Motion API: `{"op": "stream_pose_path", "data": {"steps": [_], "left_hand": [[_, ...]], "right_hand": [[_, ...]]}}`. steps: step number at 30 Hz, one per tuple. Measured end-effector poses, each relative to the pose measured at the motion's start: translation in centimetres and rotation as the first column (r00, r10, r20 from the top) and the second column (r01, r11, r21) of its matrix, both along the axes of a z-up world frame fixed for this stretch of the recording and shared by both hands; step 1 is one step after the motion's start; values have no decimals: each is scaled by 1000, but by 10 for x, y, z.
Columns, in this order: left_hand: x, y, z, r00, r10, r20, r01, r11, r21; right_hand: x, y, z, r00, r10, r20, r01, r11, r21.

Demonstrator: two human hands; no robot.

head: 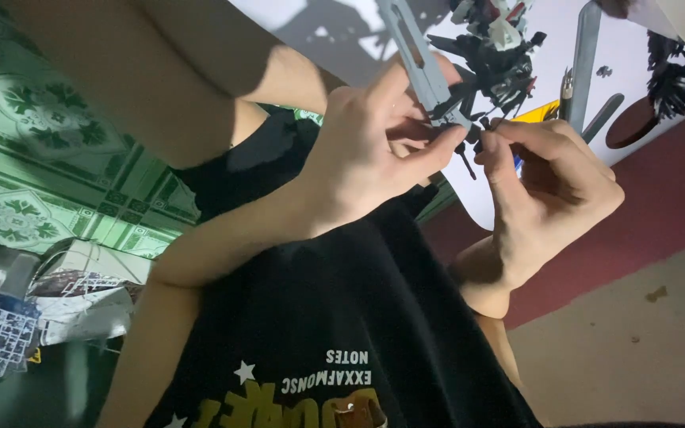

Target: The person assembles a black and white action figure by hand, using a metal file to smooth edges and a hobby knife to trim parts. They attach multiple small components to the main body and a long sword-like weapon, then inspect the assembled figure.

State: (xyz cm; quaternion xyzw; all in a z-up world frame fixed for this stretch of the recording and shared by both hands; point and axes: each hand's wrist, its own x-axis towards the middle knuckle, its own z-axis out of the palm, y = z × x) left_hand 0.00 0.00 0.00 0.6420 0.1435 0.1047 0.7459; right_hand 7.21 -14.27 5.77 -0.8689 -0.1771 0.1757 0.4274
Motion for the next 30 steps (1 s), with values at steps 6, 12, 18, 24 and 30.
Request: {"op": "stream_pose_path", "data": {"steps": [6,12,18,24,30], "left_hand": [[-1,2,-4,999,1,50,0,1000,-14],[0,1,-2,1000,14,19,-13,997,-71],[-1,2,-5,999,10,36,-8,999,-38],[-2,1,-3,1000,0,20,1,999,-39],[-2,-4,-10,999,-15,44,18,999,-50]], "right_hand": [[6,-9,-10,997,72,7,-73,997,38],[4,-6,-10,997,65,45,-66,998,18],[1,-7,-8,995,103,13,-103,995,17],[-5,-3,-2,997,71,39,-69,997,-47],[-6,-5,-2,995,59,86,-53,996,-75]]}}
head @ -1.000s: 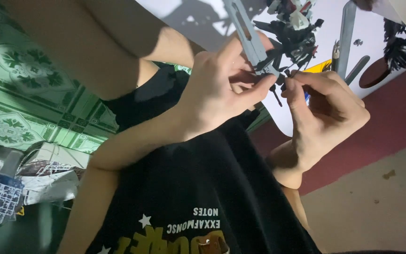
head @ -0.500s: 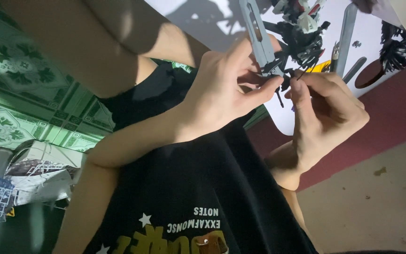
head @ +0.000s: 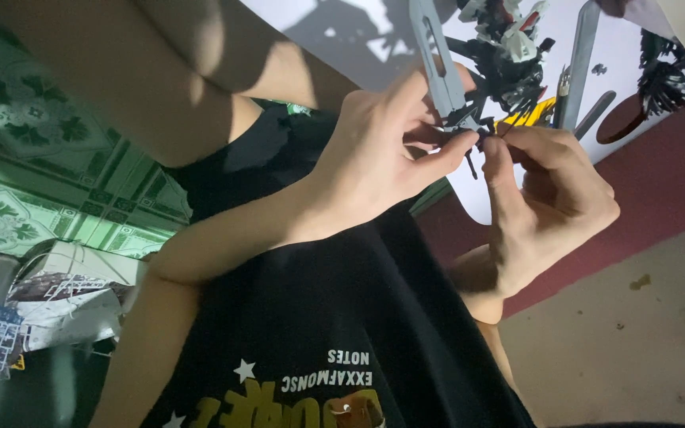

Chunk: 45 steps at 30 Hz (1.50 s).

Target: The person assembles a black and white action figure by hand, using a metal file to smooth edges and a hobby knife to trim parts. They attach multiple small components to the main body and a long sword-like weapon, then inspect the assembled figure.

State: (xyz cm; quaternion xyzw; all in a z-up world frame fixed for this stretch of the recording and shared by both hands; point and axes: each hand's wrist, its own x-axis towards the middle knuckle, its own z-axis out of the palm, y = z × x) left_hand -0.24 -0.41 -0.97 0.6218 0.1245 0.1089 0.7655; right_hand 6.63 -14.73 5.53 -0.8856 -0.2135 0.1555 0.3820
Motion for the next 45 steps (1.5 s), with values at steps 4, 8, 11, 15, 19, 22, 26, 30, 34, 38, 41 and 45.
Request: {"op": "stream_pose_path", "data": {"steps": [4,8,11,15,19,22,26,30,34,38,41,45], "left_hand": [[0,3,4,1000,12,-19,-13,999,-50],[-1,1,1,1000,2,-1,-2,998,-60],[-1,1,-1,1000,-7,-2,7,997,-72],[-1,4,0,1000,14,-14,-15,996,-88],[0,3,-1,999,26,26,-25,998,-52],[0,1,-3,1000,10,-3,-10,997,-74],[0,-1,-4,999,36,29,-33,995,-89],[2,-5,-6,998,55,11,-54,995,-81],[1,-7,-11,999,38,25,-35,994,-104],[1,-8,-11,998,54,30,-50,993,-109],[0,-7,-10,999,50,7,-49,990,-135],[0,-13,-16,998,53,36,-49,994,-95]], "right_hand": [[-4,4,4,994,-78,-73,81,996,30],[-4,0,-4,988,-104,-117,113,991,75],[-4,-1,-8,992,-78,-100,87,992,88],[-7,9,-2,991,-70,-118,76,996,45],[-10,7,-6,990,-89,-113,96,994,53],[-10,0,-12,989,-145,-42,148,985,89],[-14,1,-20,979,-201,46,192,970,147],[-15,2,-29,965,-227,132,203,964,174],[-18,2,-32,957,-214,194,184,970,161],[-18,1,-34,949,-188,251,161,979,124],[-20,-4,-33,963,-165,212,141,982,125],[-20,-4,-28,978,-166,130,151,982,117]]}}
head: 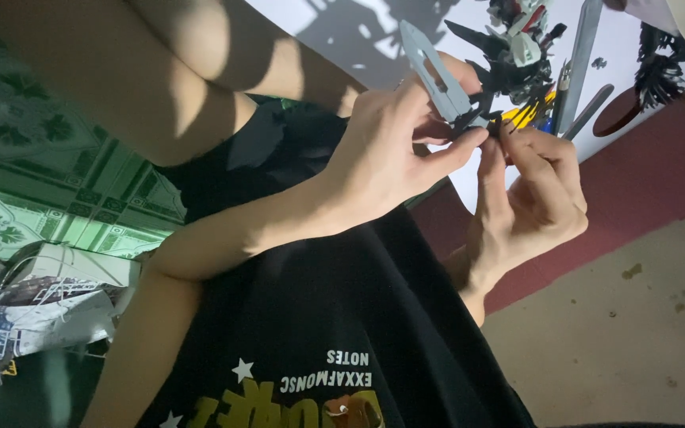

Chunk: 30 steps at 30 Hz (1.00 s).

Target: The person assembles a black and white action figure by hand, using a metal file to smooth edges and a hobby knife to trim parts. They attach multiple small components to the main body and a long sword-like weapon, then inspect the assembled figure.

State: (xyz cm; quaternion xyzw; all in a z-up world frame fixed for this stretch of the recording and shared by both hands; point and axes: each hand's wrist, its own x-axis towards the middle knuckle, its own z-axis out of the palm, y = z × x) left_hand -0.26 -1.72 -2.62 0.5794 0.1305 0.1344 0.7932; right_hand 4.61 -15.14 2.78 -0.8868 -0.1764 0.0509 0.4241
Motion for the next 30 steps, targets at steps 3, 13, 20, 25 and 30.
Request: {"op": "stream_pose_path", "data": {"steps": [3,13,20,25,30], "left_hand": [[1,0,-5,999,-12,33,12,1000,20],[2,2,1,1000,1,0,-1,1000,12],[3,5,2,1000,-5,28,5,1000,-10],[3,3,-1,1000,-20,18,20,1000,18],[1,-10,-9,997,19,-75,-23,998,-62]], "right_hand": [[1,7,3,1000,4,3,-3,994,-112],[5,2,3,996,13,-84,-15,999,-30],[5,6,3,997,-15,-74,9,997,-73],[8,1,-4,997,-13,-75,9,998,-57],[10,-3,-15,995,-33,-90,37,998,46]]}}
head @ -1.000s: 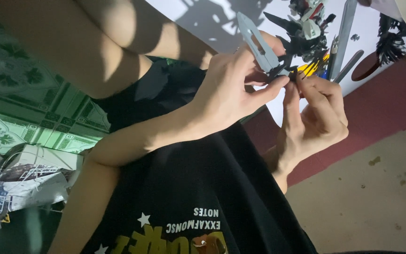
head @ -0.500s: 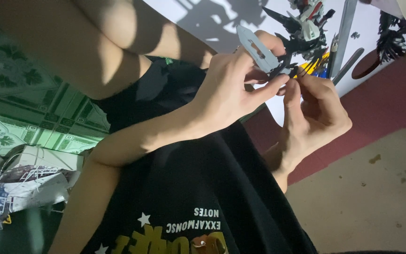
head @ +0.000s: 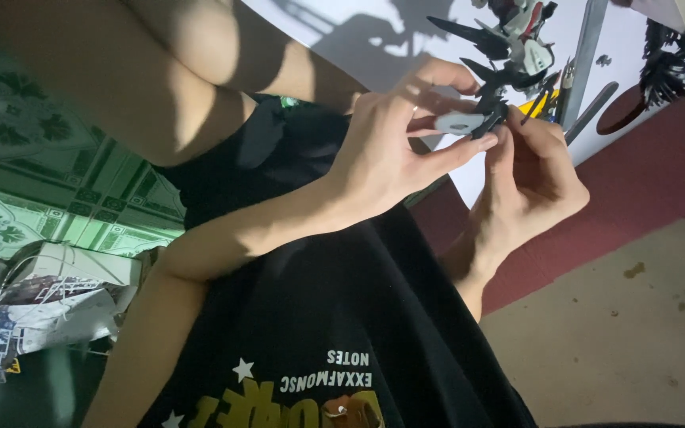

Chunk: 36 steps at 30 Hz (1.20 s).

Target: The person assembles a black and white action figure by hand, using a metal file to smooth edges and a hobby knife to trim parts. They attach multiple small components to the main body and a long sword-like weapon, then inspect the assembled figure.

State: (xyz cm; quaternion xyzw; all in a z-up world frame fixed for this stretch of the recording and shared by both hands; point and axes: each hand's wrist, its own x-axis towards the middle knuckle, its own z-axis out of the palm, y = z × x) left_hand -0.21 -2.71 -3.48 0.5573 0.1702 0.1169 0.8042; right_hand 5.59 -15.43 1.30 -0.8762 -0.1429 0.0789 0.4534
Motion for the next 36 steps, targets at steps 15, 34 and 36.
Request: {"op": "stream_pose_path", "data": {"steps": [15,34,36], "left_hand": [[9,-1,-10,996,-84,-33,84,996,2],[14,2,18,988,108,-111,-56,917,394],[13,6,25,983,157,-96,-93,874,477]], "right_hand": [[11,-9,-36,983,25,-183,10,982,188],[42,-51,-63,551,367,-750,558,506,658],[42,-50,-67,452,529,-718,634,376,676]]}}
